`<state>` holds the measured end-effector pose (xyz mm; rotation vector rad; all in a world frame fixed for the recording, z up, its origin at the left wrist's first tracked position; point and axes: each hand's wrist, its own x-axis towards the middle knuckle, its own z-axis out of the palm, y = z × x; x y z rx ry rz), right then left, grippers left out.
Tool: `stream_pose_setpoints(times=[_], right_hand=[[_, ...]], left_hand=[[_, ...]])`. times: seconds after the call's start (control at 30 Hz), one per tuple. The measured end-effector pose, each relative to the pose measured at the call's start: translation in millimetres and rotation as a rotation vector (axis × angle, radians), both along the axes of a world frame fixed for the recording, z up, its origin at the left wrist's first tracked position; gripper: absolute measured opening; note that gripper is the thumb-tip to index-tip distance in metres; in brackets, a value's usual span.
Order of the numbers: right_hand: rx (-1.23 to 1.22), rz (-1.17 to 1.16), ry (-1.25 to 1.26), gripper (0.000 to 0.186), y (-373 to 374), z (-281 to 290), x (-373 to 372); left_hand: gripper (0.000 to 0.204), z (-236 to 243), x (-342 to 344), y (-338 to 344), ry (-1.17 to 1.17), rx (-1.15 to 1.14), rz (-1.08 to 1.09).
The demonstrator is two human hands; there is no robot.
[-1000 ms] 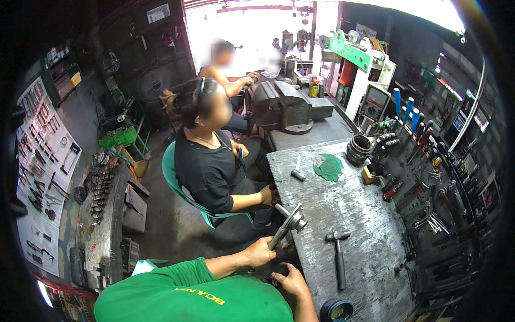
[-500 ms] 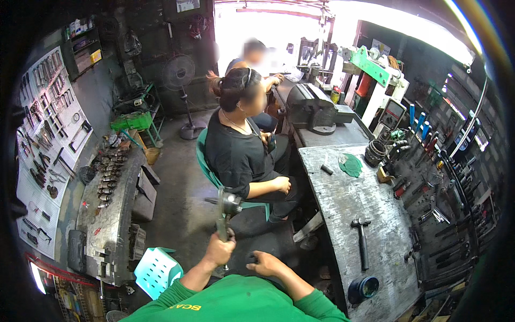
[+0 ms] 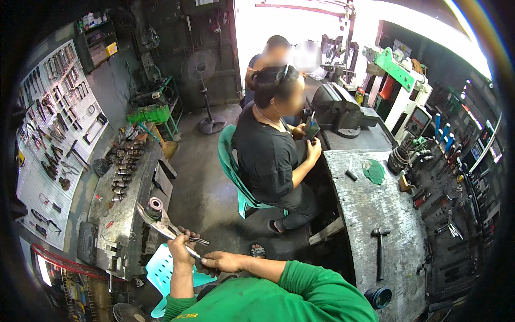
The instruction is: The person uses a hammer to tap a cylindrical metal part held in a bench vise. They repeatedly reposition the part and strike it to adjust or seat it. The work occurs at a cluttered workshop bench with tools and other parts nearby.
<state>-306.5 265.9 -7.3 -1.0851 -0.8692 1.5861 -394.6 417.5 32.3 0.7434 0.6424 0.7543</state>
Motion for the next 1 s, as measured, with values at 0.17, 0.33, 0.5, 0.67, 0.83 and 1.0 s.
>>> stream_pose_setpoints(times=[0.17,0.33,0.5,0.67,0.83,1.0], right_hand=[[-0.006,0.137,0.021,0.047,48.5,-11.8,32.6],[0.185,0.04,-0.47,0.051,72.9,6.3,81.0],[0.218,-0.005,-0.658,0.044,105.5,18.0,122.5],[0.192,-0.009,-0.919,0.037,144.1,30.1,144.1],[0.157,-0.016,-0.999,0.035,197.2,38.7,165.4],[0.123,-0.031,-1.069,0.035,269.5,22.6,182.8]], left_hand=[[0.024,-0.1,28.8,30.1,0.073,-0.069,0.087],[0.023,-5.5,74.0,59.9,0.084,-0.102,0.169],[0.019,-6.2,114.2,89.5,0.065,-0.067,0.231],[0.018,0.1,139.5,124.7,0.109,-0.059,0.289],[0.018,1.1,164.2,178.0,0.142,-0.074,0.332],[0.018,-22.3,184.5,255.6,0.128,-0.118,0.298]])
